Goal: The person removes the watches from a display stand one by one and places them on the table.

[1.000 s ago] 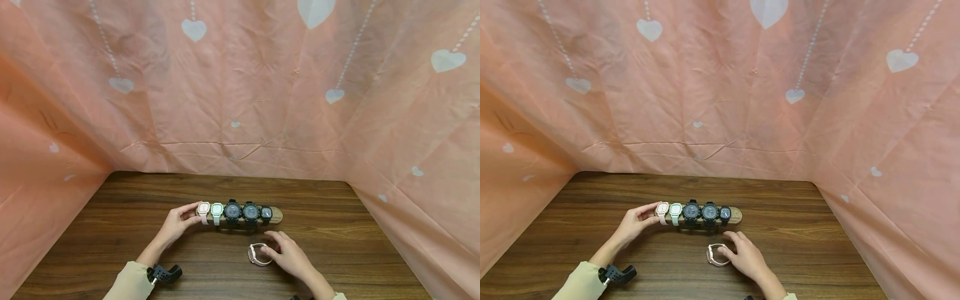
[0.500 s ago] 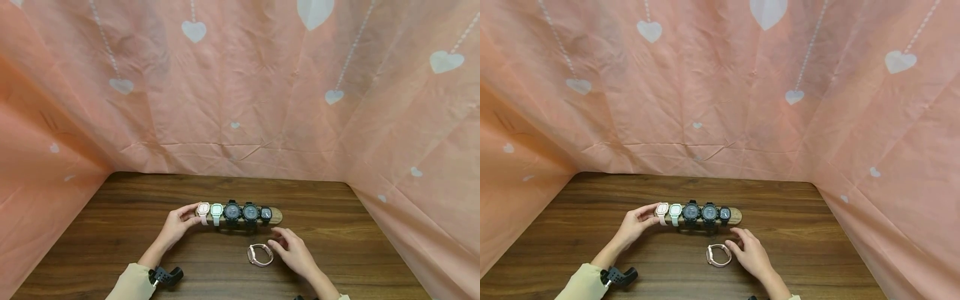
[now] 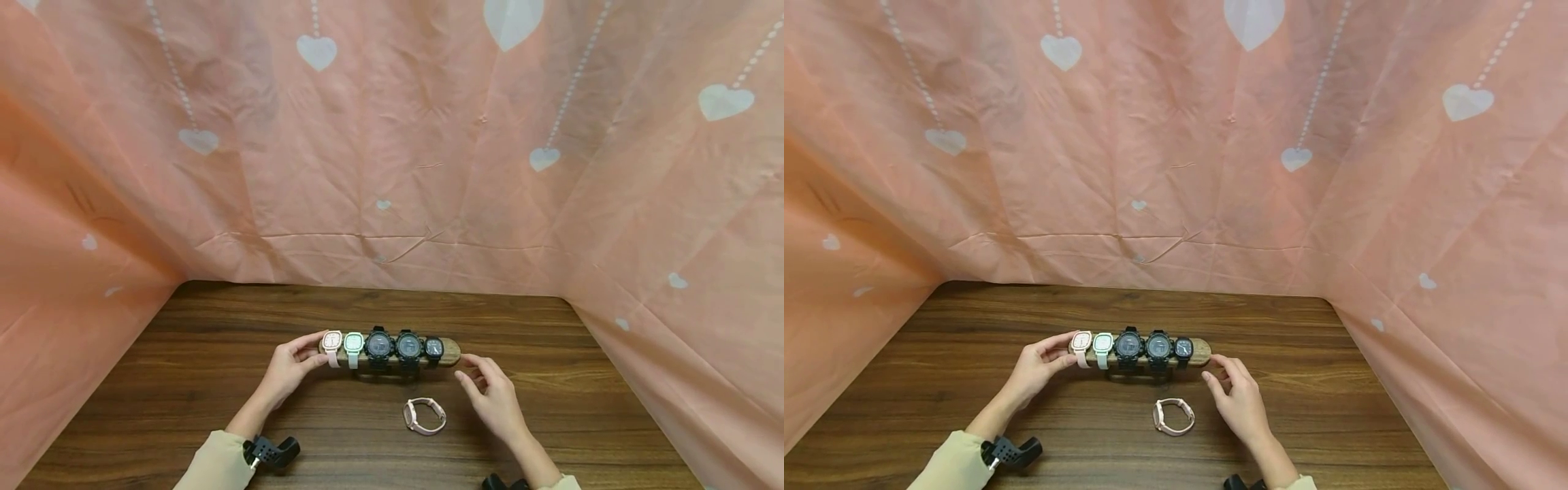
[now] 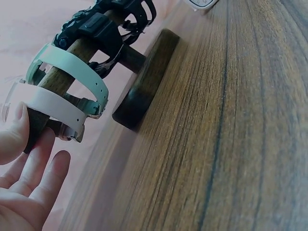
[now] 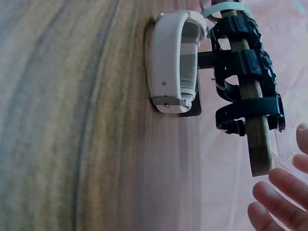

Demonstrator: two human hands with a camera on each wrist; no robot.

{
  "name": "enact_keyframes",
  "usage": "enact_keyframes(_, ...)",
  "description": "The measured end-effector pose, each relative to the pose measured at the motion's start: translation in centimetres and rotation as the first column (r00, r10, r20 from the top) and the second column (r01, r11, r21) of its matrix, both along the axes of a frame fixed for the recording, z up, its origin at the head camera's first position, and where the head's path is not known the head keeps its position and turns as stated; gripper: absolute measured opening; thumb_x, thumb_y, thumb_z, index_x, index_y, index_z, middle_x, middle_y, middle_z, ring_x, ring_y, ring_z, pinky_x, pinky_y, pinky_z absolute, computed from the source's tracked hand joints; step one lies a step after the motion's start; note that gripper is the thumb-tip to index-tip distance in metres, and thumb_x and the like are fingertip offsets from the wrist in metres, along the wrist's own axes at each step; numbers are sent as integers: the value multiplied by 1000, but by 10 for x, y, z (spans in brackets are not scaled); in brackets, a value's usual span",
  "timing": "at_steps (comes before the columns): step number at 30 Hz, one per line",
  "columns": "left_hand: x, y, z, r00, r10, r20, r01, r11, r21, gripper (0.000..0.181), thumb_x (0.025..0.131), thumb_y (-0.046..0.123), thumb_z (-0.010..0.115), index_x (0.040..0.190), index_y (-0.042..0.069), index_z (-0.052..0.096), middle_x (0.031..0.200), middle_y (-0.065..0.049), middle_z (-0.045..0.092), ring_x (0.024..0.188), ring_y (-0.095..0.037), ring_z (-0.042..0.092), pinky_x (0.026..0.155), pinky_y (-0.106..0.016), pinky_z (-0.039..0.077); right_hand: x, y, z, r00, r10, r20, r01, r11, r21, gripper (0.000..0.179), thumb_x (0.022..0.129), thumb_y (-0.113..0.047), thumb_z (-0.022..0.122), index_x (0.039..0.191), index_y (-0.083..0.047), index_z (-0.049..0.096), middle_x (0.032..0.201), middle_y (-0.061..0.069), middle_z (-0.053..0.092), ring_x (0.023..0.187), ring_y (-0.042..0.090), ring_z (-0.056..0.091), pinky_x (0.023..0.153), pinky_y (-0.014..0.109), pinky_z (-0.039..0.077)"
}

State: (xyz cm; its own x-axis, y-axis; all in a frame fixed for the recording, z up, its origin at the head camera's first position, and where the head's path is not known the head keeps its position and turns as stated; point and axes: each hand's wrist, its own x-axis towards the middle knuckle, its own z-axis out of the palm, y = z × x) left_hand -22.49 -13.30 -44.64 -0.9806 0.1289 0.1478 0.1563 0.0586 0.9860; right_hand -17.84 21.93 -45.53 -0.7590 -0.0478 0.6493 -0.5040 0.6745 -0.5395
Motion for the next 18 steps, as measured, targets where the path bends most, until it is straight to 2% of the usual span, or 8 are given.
enact_keyframes(4, 1, 0, 2, 1000, 2, -2, -2, 1000, -4, 44, 79, -5, 69, 121, -4, 58, 106, -21, 62, 87, -18, 62, 70, -20, 50, -5, 2, 2, 999, -18, -40, 18, 1000, -5, 33, 74, 4, 75, 104, -4, 65, 89, 0, 62, 71, 12, 58, 57, 32, 50)
enact_keyframes(9, 0, -1, -1, 1000, -7, -13, 6, 1000, -4, 44, 78, -6, 69, 121, -5, 58, 107, -21, 62, 88, -19, 62, 70, -20, 50, -11, 4, 3, 998, -16, -68, 16, 1000, -3, 34, 73, 3, 75, 105, -2, 65, 90, 6, 63, 75, 22, 59, 58, 35, 50)
enact_keyframes(18, -16, -6, -23, 1000, -15, 20, 15, 1000, -5, 46, 78, -2, 71, 123, -1, 58, 108, -18, 62, 88, -14, 62, 70, -21, 50, -20, 5, 5, 996, 27, -90, -23, 999, 49, 42, 72, 0, 78, 111, -4, 62, 96, 12, 61, 85, 23, 58, 61, 38, 49)
